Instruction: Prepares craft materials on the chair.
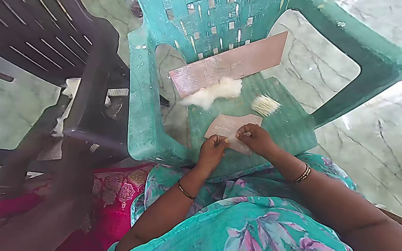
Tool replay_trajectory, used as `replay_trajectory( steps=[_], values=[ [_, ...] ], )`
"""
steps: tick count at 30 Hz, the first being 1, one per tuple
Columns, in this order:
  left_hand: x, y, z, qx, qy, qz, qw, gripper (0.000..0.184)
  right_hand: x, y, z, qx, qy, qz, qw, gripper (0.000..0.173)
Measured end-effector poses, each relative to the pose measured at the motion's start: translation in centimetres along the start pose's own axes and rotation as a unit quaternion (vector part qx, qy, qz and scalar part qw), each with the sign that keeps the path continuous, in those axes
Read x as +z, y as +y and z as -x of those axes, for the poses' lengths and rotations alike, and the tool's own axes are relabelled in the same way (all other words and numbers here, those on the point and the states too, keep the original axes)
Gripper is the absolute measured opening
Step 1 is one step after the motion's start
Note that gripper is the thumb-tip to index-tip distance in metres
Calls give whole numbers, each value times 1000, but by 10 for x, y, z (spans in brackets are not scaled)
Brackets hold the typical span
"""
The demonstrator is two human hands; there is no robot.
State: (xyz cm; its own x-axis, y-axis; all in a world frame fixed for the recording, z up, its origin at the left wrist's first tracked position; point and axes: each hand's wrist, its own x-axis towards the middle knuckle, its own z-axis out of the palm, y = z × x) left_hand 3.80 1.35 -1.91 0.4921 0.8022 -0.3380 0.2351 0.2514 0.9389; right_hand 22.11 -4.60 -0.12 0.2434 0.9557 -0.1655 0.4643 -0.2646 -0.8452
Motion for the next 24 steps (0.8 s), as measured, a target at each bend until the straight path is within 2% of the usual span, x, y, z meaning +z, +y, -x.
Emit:
replay_trajectory(
  steps=[3,6,9,14,20,24],
  values=[
    [-2,7,6,-13,-4,-100,995,31,4,7,-3,-58,32,80,995,16],
    [-12,15,12,-20,-36,-229,973,46,2,11,-9,-42,36,138,989,17],
    [-16,17,13,-10,-27,-307,951,41,3,16,-14,-40,46,169,984,16],
    [-14,9,8,11,-32,-301,953,27,1,23,-19,-58,64,199,976,15],
    [-9,8,5,44,-23,-344,938,23,-5,29,-23,-47,64,203,976,25],
    [-7,11,3,43,-25,-372,927,23,-14,33,-25,-47,87,202,974,25]
  ],
)
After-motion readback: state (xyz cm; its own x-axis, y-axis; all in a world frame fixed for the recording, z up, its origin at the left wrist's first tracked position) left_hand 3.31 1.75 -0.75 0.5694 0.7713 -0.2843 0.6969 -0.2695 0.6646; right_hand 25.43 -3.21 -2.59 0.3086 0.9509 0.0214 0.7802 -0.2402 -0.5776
